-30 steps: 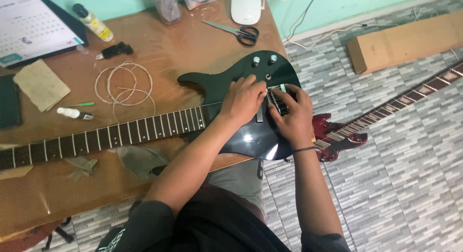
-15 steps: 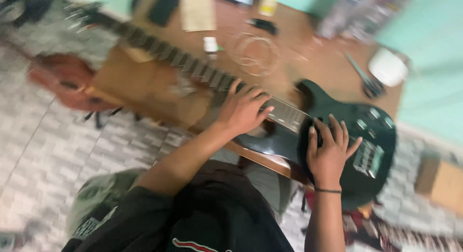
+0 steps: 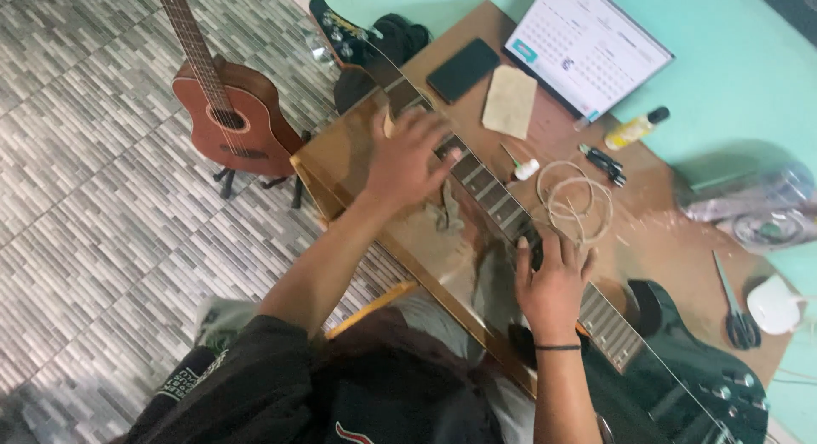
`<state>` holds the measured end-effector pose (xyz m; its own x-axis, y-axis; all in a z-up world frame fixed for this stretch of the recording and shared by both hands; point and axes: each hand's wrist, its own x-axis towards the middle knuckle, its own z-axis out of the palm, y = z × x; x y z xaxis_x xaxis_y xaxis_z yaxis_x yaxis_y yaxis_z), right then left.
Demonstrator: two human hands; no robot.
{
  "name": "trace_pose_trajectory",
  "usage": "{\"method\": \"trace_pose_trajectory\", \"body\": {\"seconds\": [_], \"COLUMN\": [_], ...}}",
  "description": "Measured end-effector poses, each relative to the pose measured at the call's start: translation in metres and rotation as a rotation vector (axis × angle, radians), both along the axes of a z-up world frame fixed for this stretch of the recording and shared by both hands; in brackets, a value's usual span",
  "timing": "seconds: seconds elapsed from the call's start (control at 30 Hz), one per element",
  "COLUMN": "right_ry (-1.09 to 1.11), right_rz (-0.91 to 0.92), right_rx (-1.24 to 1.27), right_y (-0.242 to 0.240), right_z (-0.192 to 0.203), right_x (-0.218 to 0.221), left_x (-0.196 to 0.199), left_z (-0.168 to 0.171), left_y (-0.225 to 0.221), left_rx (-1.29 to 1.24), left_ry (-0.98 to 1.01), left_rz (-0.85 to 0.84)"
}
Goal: The person is replacing strings on an electric guitar, uncoiling new strings and threading them through the bridge.
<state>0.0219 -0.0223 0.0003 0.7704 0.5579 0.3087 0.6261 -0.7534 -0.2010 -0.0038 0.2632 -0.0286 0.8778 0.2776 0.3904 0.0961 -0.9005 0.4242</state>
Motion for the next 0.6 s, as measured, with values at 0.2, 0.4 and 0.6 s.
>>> {"method": "trace_pose_trajectory", "body": {"seconds": [0.2,0.4,0.6], "right_ry": [0.061,0.263,0.556], "right_rz": [0.215,0.380,0.388], "right_rx": [0.254,0.267,-0.120], "right_y": [0.131,0.296,0.426], "right_z": [0.002,-0.017,-0.049], "right_x": [0.065,0.163,0.215], "left_x": [0.039,0.045,0.037], "left_z": [-0.051,-0.083,-0.067], "left_y": [0.107,0.112,0.113], "left_rx": [-0.108,-0.140,-0.177], "left_ry": [-0.402,-0.477,-0.303], "left_rz": [0.281,0.247,0.282]}}
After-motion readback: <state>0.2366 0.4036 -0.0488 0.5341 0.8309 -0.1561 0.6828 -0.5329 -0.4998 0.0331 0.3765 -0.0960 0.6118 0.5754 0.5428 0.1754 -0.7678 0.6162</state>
